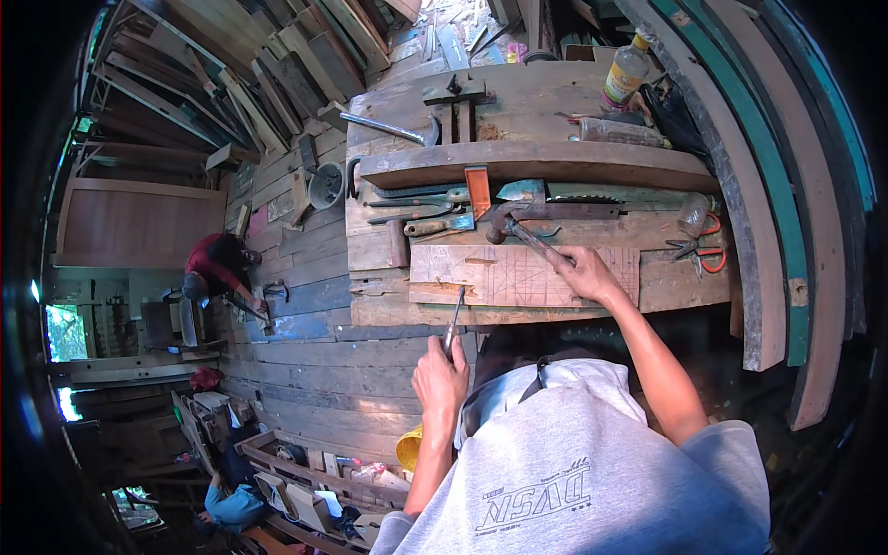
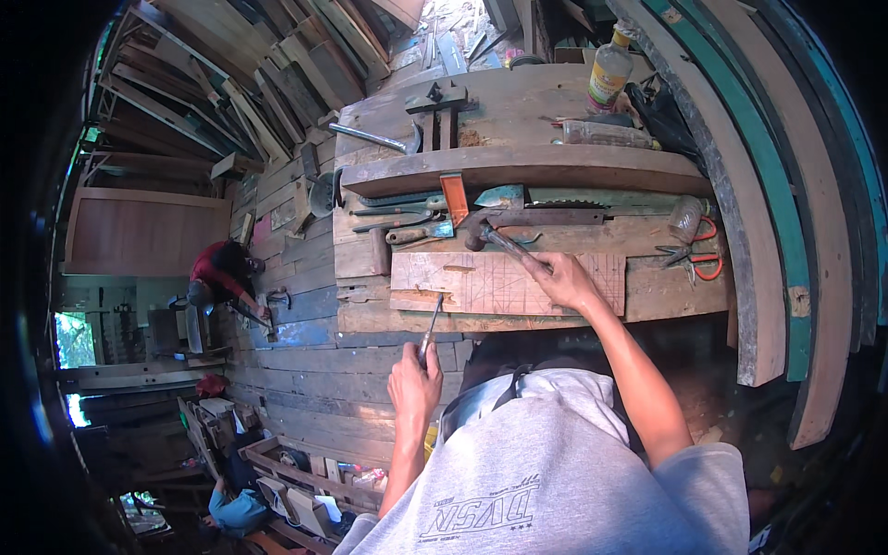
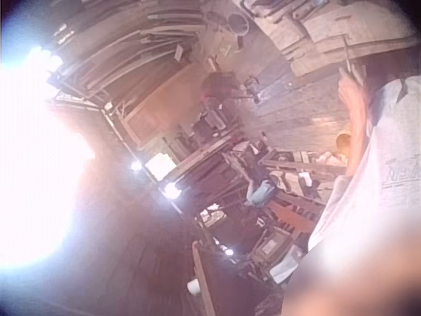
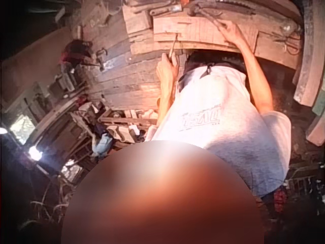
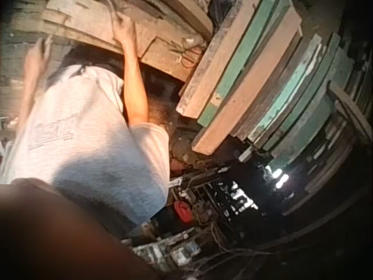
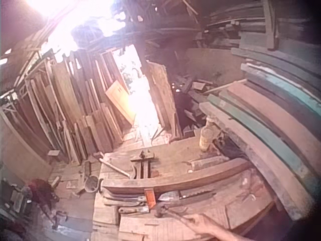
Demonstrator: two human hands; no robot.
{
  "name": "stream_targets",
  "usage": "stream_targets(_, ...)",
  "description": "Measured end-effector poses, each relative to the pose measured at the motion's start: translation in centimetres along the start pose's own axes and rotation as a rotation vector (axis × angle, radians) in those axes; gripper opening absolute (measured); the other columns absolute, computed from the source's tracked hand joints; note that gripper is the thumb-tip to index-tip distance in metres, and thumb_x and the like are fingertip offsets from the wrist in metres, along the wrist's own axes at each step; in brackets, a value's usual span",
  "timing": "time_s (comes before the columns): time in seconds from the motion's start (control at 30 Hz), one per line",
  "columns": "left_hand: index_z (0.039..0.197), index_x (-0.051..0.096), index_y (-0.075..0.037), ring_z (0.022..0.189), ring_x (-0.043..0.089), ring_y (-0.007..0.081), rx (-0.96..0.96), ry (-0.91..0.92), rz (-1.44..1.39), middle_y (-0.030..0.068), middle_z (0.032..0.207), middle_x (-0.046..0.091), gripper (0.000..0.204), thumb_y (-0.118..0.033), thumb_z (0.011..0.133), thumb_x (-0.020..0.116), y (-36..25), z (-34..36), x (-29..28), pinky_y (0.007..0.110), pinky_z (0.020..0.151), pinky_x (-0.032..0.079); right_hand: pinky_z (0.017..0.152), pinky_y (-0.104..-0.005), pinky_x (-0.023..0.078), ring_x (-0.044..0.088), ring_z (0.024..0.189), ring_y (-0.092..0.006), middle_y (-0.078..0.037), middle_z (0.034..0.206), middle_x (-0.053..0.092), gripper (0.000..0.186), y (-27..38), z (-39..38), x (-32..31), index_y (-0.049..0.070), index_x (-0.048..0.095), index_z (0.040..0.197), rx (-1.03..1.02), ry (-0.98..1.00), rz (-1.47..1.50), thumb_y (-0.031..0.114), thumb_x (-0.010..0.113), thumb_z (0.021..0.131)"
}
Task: Chiseling and marking a wooden board with a hammer and a sharp tool.
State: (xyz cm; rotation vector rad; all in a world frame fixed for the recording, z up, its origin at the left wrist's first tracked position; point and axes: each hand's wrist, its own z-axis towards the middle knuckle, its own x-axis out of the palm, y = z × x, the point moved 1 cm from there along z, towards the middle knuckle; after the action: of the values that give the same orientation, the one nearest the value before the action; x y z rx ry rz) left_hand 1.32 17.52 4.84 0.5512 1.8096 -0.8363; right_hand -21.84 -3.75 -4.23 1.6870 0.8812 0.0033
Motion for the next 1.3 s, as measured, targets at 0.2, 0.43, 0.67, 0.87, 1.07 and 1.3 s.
stream_targets(0.2,0.099,0.058,-0.002,0.078,0.068,0.0522,0.057,0.015,-0.038,0.0276,0.079,0.071,0.033,-0.035,0.104,0.057,1.8,-0.2,0.9,0.062,0.07,0.052,0.063,-0.0413,0.049,0.061,0.061,-0.0204,-0.014,0.063,0.058,0.055,0.1,-0.3,-0.1,0.0,0.075,0.11,0.022,0.013,-0.004,0.052,0.06,0.102)
stream_targets(0.43,0.102,0.057,0.0,0.077,0.068,0.0531,0.055,-0.059,-0.069,0.0292,0.083,0.071,0.032,-0.031,0.103,0.059,0.1,-0.8,1.6,0.06,0.069,0.052,0.061,-0.0409,0.048,0.059,0.059,-0.0198,-0.014,0.062,0.058,0.053,-0.1,-0.2,0.0,0.0,0.076,0.11,0.029,0.013,0.025,0.051,0.062,0.102)
stream_targets(0.67,0.102,0.057,0.0,0.077,0.067,0.0532,0.065,-0.084,-0.168,0.0305,0.083,0.07,0.031,-0.03,0.103,0.059,2.0,-0.8,4.1,0.061,0.068,0.05,0.062,-0.0408,0.047,0.058,0.06,-0.02,-0.014,0.062,0.058,0.054,0.1,-0.3,0.0,0.0,0.075,0.102,0.021,0.006,0.031,0.052,0.061,0.102)
stream_targets(0.87,0.101,0.055,0.001,0.079,0.066,0.0545,0.064,0.077,-0.068,0.031,0.078,0.068,0.032,-0.031,0.105,0.057,1.3,1.3,3.3,0.061,0.069,0.05,0.064,-0.0407,0.048,0.056,0.061,-0.0198,-0.014,0.063,0.058,0.053,0.0,-0.5,-0.1,-0.001,0.074,0.102,0.015,0.005,0.079,0.05,0.06,0.102)
stream_targets(1.07,0.105,0.053,0.002,0.081,0.066,0.0572,0.047,0.089,-0.068,0.0356,0.081,0.067,0.033,-0.031,0.107,0.053,1.9,1.4,5.3,0.064,0.069,0.05,0.064,-0.0399,0.048,0.056,0.061,-0.0183,-0.014,0.064,0.057,0.049,-0.4,-0.1,0.3,0.0,0.075,0.107,0.038,0.022,0.064,0.047,0.061,0.103)
stream_targets(1.3,0.103,0.053,0.0,0.08,0.065,0.0577,0.033,0.055,-0.091,0.0353,0.08,0.067,0.033,-0.032,0.106,0.054,1.1,1.8,5.4,0.066,0.07,0.05,0.063,-0.0396,0.049,0.06,0.062,-0.0173,-0.011,0.064,0.058,0.049,-0.8,0.1,0.8,0.0,0.075,0.111,0.013,-0.043,0.083,0.047,0.061,0.102)
